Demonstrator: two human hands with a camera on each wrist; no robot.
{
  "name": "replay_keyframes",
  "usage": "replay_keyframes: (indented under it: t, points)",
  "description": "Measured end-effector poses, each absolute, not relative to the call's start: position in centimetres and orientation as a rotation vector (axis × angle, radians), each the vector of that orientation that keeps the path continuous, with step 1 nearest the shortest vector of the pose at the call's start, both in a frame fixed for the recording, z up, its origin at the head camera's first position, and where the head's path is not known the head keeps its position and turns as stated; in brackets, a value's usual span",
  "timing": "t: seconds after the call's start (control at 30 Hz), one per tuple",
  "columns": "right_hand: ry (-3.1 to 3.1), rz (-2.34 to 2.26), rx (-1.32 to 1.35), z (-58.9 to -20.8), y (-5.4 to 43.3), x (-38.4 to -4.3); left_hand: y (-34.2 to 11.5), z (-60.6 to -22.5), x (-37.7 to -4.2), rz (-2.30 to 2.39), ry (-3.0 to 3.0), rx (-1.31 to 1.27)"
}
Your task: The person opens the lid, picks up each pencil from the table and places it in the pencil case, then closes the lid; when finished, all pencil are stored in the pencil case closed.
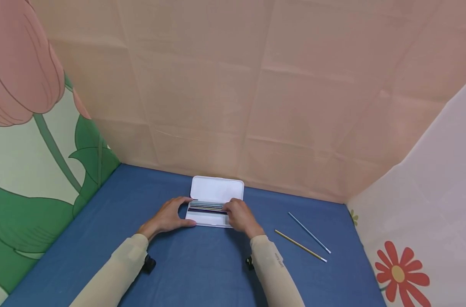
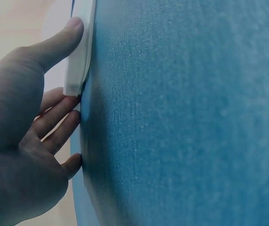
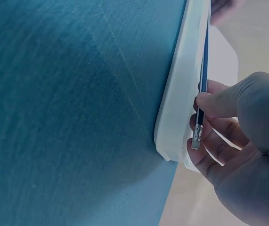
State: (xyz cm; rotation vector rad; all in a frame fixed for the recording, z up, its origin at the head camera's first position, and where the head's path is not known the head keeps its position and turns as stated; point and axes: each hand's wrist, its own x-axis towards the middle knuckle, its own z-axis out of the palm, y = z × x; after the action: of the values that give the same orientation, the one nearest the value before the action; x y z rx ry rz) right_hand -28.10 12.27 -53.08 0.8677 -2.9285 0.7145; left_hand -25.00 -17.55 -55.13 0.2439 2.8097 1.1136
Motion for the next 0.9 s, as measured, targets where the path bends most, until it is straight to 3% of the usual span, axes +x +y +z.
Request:
replay_keyframes:
  t: [0.9]
  points:
    - [-2.951, 0.773, 0.869, -53.14, 12.21, -28.15, -17.59, -55.07, -24.99, 1.089, 2.825, 0.262]
